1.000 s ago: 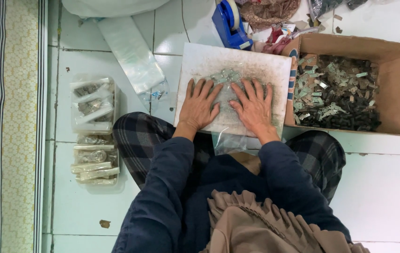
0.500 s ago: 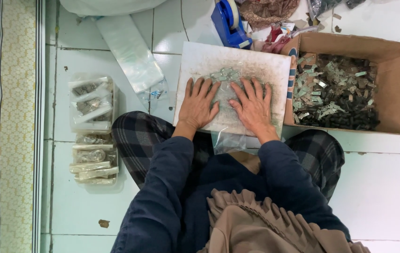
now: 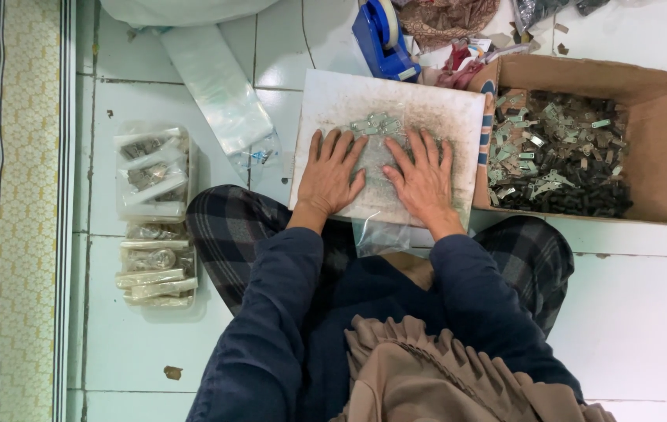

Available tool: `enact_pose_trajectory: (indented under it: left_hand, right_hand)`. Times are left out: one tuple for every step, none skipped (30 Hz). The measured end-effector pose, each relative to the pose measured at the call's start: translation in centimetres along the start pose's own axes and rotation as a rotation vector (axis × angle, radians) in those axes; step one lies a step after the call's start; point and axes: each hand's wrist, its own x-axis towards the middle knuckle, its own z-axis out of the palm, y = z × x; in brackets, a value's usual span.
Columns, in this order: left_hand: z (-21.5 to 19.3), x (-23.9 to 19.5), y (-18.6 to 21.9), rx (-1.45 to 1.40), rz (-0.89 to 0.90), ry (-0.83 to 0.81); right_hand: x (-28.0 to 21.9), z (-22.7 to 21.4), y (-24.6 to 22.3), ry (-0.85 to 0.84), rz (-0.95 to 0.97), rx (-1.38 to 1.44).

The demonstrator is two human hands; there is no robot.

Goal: The person picks up small metal pieces from a box by hand, places them into a clear plastic bag, and then presses down on the bag to flatten it.

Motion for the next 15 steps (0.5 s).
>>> enact_pose_trajectory:
  left_hand:
    - [0.0, 0.0, 0.0, 0.000, -0.001, 0.000]
    - [0.0, 0.0, 0.0, 0.001, -0.001, 0.002]
    - [-0.1, 0.0, 0.0, 0.002, -0.001, 0.003]
    - [0.0, 0.0, -0.1, 0.002, -0.002, 0.003]
    - [0.1, 0.0, 0.0, -0.005, -0.002, 0.002]
    - [0.1, 0.0, 0.0, -0.012, -0.002, 0.000]
    - [0.1, 0.0, 0.0, -0.013, -0.002, -0.001]
    - [0.0, 0.0, 0.0, -0.009, -0.002, -0.004]
    - [-0.1, 0.0, 0.0, -0.005, -0.001, -0.008]
    - [-0.1, 0.0, 0.0, -0.006, -0.001, -0.009]
    - [-0.1, 0.0, 0.0, -0.006, -0.001, -0.009]
    - [-0.1, 0.0, 0.0, -0.006, -0.001, -0.009]
    - [-0.1, 0.1, 0.0, -0.007, -0.001, -0.012]
    - [-0.1, 0.1, 0.0, -0.005, 0.000, -0.008]
    - [0.0, 0.0, 0.0, -0.004, 0.001, -0.006]
  right_hand:
    - [0.0, -0.3, -0.1, 0.000, -0.001, 0.000]
    - [-0.1, -0.5, -0.2, 0.026, -0.040, -0.019]
    - [-0.1, -0.8, -0.3, 0.052, -0.079, -0.037]
    - [-0.5, -0.8, -0.4, 0.052, -0.080, -0.037]
    - [-0.9, -0.8, -0.5, 0.065, -0.114, -0.033]
    - [-1.3, -0.8, -0.5, 0.079, -0.149, -0.030]
    - [-1.7, -1.1, -0.7, 0.078, -0.148, -0.031]
    - [-2.1, -1.5, -0.9, 0.084, -0.166, -0.025]
    - [-2.6, -1.8, -1.1, 0.089, -0.184, -0.018]
    - [-3.2, -1.9, -1.2, 0.088, -0.183, -0.018]
    - [-3.9, -2.0, -1.3, 0.118, -0.206, -0.009]
    - [-4.5, -2.1, -1.4, 0.147, -0.228, 0.001]
    - [-5.1, -2.2, -1.6, 0.145, -0.227, 0.002]
    - [-5.8, -2.4, -1.8, 0.150, -0.242, 0.021]
    - [-6.5, -2.5, -1.9, 0.155, -0.256, 0.040]
